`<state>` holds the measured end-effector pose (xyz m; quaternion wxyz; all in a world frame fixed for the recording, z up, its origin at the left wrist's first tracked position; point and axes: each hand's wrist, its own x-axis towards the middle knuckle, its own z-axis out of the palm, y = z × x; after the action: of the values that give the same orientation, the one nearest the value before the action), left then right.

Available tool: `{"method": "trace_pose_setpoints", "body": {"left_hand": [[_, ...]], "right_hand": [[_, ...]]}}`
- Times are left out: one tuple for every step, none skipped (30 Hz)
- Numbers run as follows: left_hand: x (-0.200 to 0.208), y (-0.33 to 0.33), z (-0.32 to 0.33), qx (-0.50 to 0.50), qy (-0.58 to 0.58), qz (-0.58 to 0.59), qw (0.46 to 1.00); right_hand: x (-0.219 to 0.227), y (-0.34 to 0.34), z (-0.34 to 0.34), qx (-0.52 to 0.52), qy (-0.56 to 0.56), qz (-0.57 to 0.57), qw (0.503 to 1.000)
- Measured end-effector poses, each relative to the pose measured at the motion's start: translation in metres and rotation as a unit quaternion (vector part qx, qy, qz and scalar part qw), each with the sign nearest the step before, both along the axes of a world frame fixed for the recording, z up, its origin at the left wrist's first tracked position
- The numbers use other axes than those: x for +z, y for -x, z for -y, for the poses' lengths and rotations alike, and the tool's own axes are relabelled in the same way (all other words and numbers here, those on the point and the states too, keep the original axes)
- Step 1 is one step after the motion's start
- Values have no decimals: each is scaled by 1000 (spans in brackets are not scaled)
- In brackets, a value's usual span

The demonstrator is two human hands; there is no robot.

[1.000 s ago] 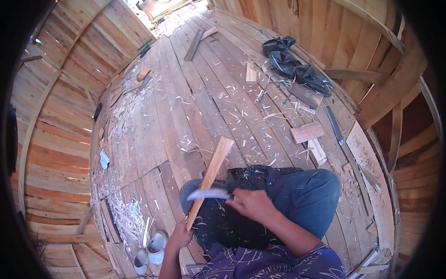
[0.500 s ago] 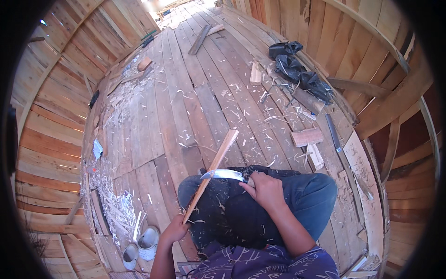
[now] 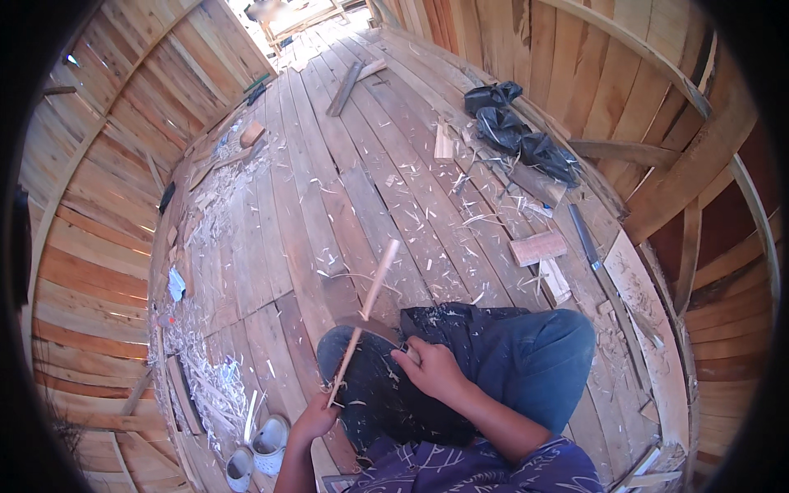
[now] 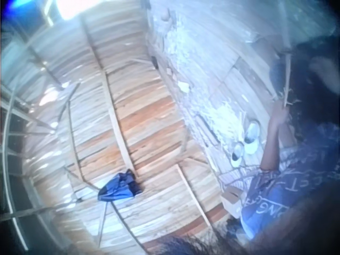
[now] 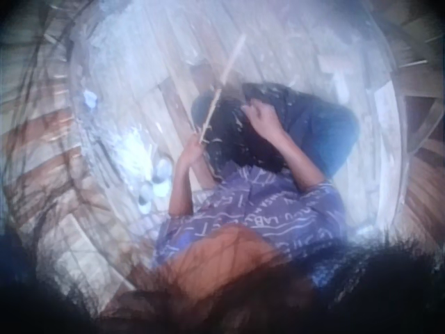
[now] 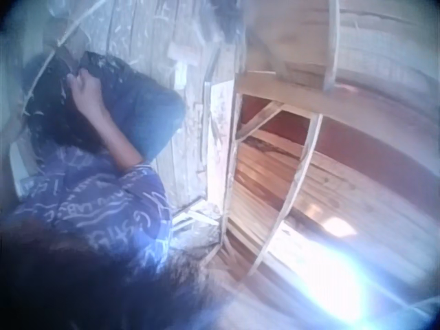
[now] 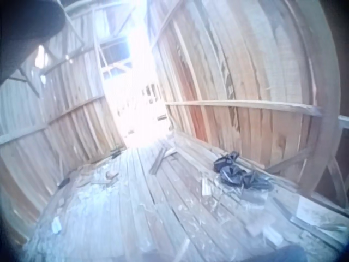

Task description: The person shaves a piece of wood using a small curved blade held in one hand.

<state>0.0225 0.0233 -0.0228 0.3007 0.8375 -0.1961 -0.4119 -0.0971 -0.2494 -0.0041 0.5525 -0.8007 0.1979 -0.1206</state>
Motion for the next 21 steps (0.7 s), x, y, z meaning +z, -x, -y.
{"method": "trace_pose_setpoints", "body": {"left_hand": [[4, 4, 4, 6, 8, 2, 1000], [7, 5, 6, 11, 15, 5, 1000], [7, 4, 5, 11, 17, -12, 1000], [7, 1, 4, 7, 21, -26, 999], [6, -1, 3, 4, 24, -40, 999], [3, 0, 1, 0, 32, -36, 999], [0, 3, -1, -3, 39, -34, 999], [-2, 3, -2, -6, 47, -32, 998], [-4, 0, -3, -7, 33, -43, 999], [-1, 0, -2, -3, 20, -54, 998], [1, 1, -1, 0, 6, -65, 998], [3, -1, 1, 4, 9, -65, 998], [5, -2, 4, 7, 12, -66, 998], [6, -2, 7, 9, 15, -67, 998], [8, -1, 9, 3, 18, -59, 998], [13, 0, 12, -5, 22, -48, 999], [18, 0, 11, -6, 22, -34, 999], [22, -1, 13, -2, 16, -31, 999], [27, -2, 15, 3, 6, -28, 1000], [28, -2, 20, 1, 0, -32, 999], [29, -4, 23, -1, -12, -47, 999]], "right_hand": [[2, 1, -1, -2, 32, 4, 999], [6, 1, -1, 11, 62, 0, 998], [12, -1, 0, 24, 91, -3, 996], [15, -4, 2, 34, 123, -4, 992], [14, -6, 5, 48, 155, 14, 987], [10, -9, 8, 62, 188, 32, 980], [8, -10, 10, 75, 220, 49, 971], [7, -11, 14, 92, 231, 48, 967], [7, -13, 20, 109, 241, 46, 963], [6, -13, 23, 130, 251, 45, 958], [5, -14, 25, 137, 254, 40, 957], [4, -15, 26, 144, 258, 35, 955], [3, -14, 26, 152, 262, 28, 953], [2, -12, 26, 165, 270, 24, 948], [1, -10, 24, 179, 279, 20, 943], [2, -10, 25, 191, 289, 19, 938], [7, -13, 32, 144, 293, 5, 945], [16, -17, 51, 97, 295, -9, 950], [20, -20, 68, 51, 294, -24, 954], [10, -17, 86, -8, 323, 0, 946], [2, -13, 86, -23, 328, -10, 945]]}}
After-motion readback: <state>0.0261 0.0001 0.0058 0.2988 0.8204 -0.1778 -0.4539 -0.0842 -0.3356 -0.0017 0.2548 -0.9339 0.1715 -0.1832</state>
